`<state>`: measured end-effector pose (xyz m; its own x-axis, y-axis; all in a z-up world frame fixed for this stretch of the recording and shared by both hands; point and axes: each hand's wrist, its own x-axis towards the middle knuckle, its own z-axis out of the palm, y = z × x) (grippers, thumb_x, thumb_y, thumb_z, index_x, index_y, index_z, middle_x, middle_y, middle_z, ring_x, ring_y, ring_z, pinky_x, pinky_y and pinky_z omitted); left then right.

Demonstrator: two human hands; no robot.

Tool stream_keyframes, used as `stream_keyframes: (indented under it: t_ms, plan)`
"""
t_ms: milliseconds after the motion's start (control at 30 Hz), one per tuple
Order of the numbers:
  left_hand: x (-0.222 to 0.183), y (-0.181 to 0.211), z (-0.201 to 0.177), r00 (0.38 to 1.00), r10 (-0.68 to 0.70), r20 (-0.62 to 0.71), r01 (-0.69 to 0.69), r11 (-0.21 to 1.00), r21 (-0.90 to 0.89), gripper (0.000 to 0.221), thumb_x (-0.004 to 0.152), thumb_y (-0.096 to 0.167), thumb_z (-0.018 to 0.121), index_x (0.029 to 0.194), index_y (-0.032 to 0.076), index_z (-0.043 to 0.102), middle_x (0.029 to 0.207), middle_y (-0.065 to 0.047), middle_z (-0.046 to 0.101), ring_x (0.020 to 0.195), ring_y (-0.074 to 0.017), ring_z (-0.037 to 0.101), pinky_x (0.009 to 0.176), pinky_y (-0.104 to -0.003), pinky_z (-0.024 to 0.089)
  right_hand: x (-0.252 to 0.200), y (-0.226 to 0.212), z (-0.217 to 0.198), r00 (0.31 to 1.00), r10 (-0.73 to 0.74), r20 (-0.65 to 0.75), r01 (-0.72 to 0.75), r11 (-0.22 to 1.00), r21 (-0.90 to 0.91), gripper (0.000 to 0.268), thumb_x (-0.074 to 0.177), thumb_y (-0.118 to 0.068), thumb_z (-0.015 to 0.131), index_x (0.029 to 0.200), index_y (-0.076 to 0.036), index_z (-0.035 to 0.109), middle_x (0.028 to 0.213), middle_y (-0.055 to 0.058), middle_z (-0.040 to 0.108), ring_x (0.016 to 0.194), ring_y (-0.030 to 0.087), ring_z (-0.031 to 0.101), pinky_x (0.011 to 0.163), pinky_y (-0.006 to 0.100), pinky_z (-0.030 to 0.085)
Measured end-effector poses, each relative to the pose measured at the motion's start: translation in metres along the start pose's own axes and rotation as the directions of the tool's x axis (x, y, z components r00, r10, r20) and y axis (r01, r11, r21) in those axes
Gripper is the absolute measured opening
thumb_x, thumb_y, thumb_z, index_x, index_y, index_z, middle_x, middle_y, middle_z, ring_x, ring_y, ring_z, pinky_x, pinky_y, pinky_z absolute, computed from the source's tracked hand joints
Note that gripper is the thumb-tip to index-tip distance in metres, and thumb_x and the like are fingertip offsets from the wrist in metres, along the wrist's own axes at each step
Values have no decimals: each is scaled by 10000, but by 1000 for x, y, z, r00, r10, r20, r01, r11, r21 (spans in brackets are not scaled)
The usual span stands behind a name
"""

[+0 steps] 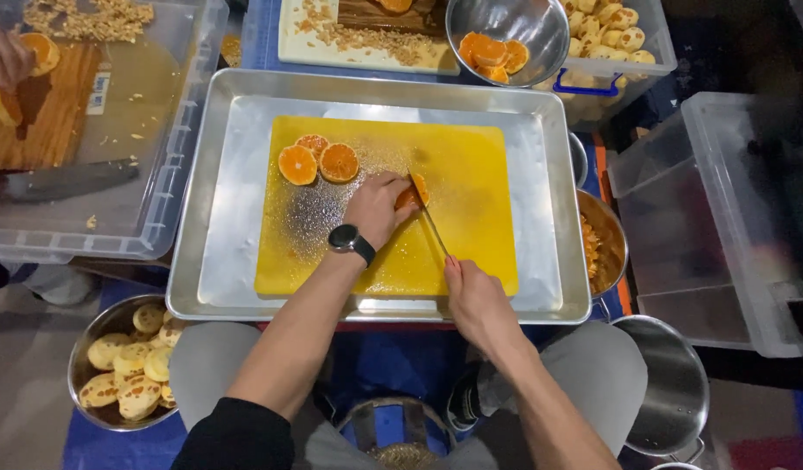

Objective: Slicing and dicing orange halves on a cutting board and transferring the pieces into a collection bowl.

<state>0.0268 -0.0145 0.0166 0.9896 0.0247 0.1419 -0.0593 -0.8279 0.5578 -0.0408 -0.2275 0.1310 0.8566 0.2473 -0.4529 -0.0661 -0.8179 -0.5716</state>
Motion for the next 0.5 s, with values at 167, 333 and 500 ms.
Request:
stream_keyframes:
  t_ms: [167, 333, 500]
  plan:
    - [0, -4, 1, 999, 34, -21, -34, 999, 0, 383, 934, 286, 768, 1273, 115, 714, 1265, -121, 666, 1202, -321, 639, 1005, -374, 559, 29, 1, 6, 996, -76, -56, 72, 995, -72, 541, 1114, -375, 311, 1127, 15, 685, 959, 301, 722, 1024, 455, 721, 849, 513, 599]
    - [-4, 5, -8, 999, -19, -31, 17, 998, -58, 383, 934, 317, 775, 1252, 111, 719, 1227, -127, 682, 1151, -313, 661, 978, -365, 571, -26, 7, -11, 1000, -13, -5, 12, 993, -119, 520, 1090, -360, 356, 1130, 39, 687, 987, 349, 720, 1076, 524, 681, 887, 586, 565]
    - [-7, 2, -2, 997, -2, -78, -6, 995, -95, 405, 890, 307, 822, 1215, 86, 722, 1183, -142, 682, 1114, -322, 672, 955, -372, 587, -39, 9, -13, 999, 49, -22, -51, 996, -76, 487, 1087, -356, 385, 1167, 0, 707, 1006, 299, 747, 1068, 480, 705, 880, 545, 591]
